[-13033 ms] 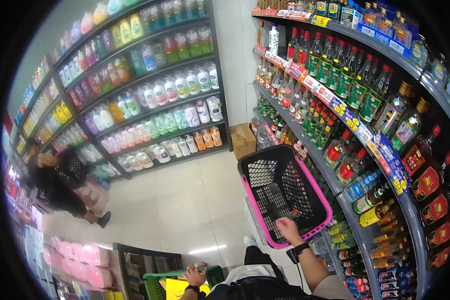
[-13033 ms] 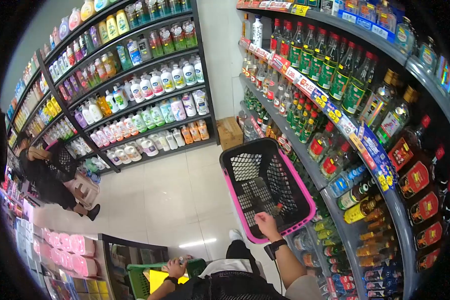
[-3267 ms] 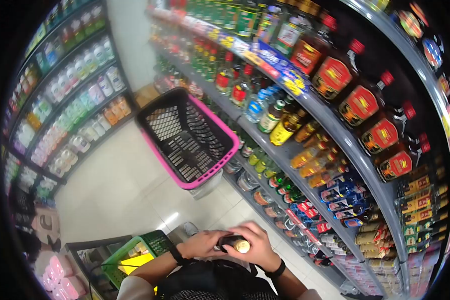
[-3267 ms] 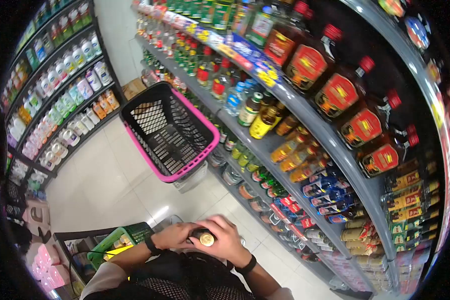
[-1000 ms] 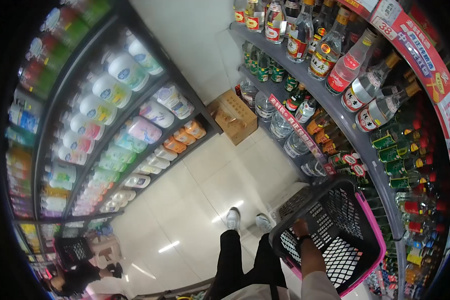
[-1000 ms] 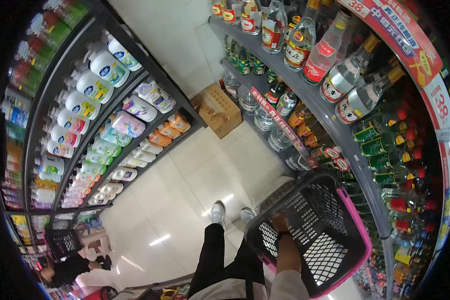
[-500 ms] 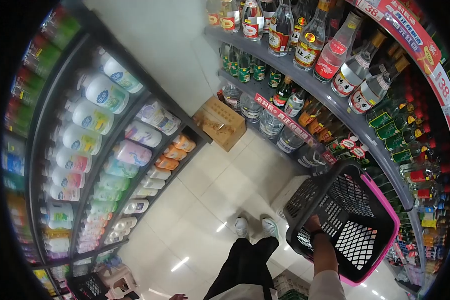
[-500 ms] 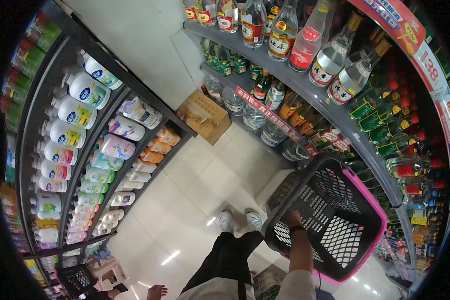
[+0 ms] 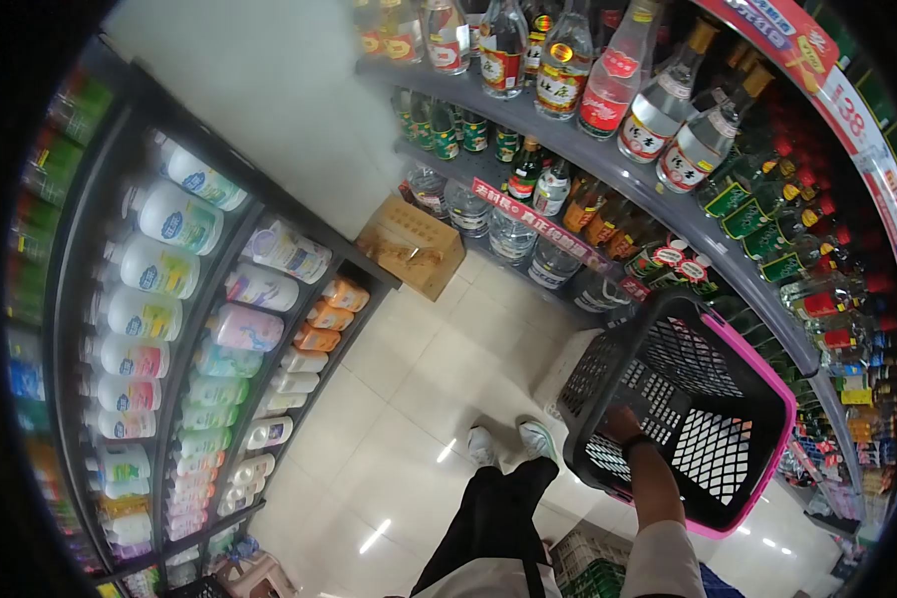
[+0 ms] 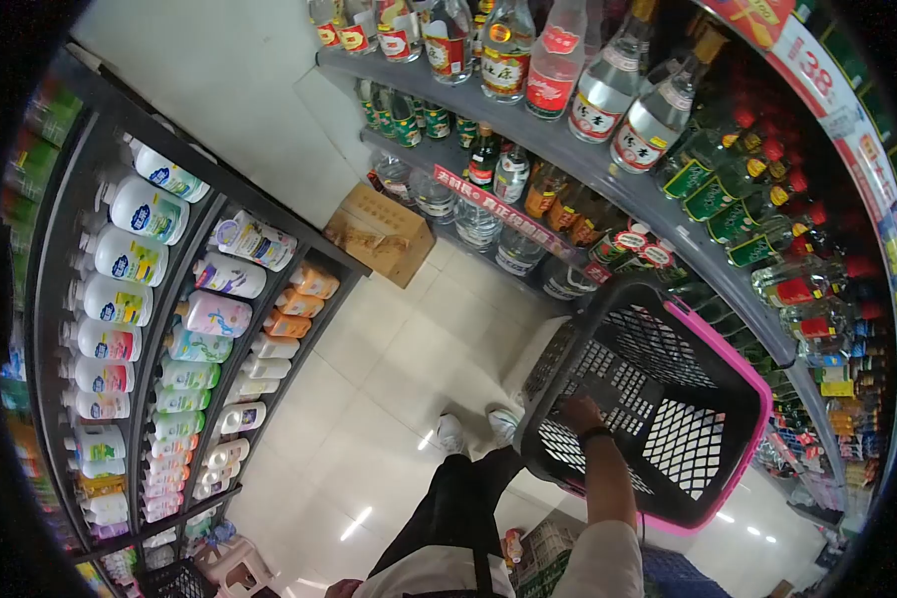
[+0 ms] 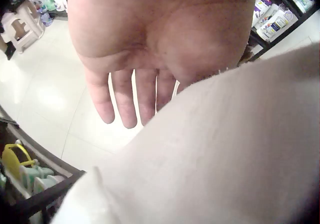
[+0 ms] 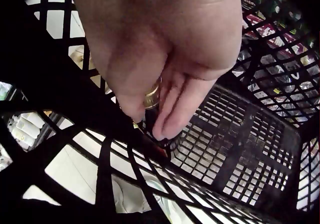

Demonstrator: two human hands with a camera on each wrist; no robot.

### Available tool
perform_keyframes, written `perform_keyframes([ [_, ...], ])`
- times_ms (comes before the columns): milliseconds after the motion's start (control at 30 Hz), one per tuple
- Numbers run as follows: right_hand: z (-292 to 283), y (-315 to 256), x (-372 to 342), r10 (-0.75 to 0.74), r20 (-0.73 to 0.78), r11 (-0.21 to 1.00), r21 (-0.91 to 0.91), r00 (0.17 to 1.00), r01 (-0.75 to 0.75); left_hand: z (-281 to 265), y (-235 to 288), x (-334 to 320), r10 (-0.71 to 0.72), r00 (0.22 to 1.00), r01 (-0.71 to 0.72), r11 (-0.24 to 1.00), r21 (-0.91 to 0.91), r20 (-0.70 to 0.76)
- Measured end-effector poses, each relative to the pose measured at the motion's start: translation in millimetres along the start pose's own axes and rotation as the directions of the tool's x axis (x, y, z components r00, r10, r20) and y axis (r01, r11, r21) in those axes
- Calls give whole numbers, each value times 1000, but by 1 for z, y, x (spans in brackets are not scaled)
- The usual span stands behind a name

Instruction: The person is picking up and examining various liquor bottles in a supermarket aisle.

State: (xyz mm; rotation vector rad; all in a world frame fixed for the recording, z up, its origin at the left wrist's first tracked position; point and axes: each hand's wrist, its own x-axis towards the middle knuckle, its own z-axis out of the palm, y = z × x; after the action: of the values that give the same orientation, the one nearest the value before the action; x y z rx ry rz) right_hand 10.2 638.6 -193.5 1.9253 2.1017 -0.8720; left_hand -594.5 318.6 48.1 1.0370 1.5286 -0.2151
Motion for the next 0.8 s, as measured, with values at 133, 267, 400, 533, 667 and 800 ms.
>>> perform_keyframes([
  [133, 4, 19, -7, 123, -89, 979, 172, 988, -107, -28, 90, -2, -23, 994, 9, 991, -134, -102],
  [267, -49, 14, -28, 215, 91, 937, 261, 972, -232, -41, 89, 14, 121, 990, -124, 992, -38, -73],
  [400, -134, -40, -91, 315, -61, 863, 433, 947, -259, -44, 63, 49, 506, 837, -509, 860, 43, -209],
  [533, -156, -63, -158, 392, -290, 812, 556, 873, -180, -60, 97, 129, -69, 996, 44, 919, -392, -51],
  [667, -154, -82, -237, 482, -482, 860, 420, 731, -290, -67, 132, 178, 72, 997, -70, 974, -218, 3],
  [800, -122, -83, -287, 610, -501, 791, 335, 614, -512, -66, 157, 238, 281, 957, -279, 960, -37, 68],
])
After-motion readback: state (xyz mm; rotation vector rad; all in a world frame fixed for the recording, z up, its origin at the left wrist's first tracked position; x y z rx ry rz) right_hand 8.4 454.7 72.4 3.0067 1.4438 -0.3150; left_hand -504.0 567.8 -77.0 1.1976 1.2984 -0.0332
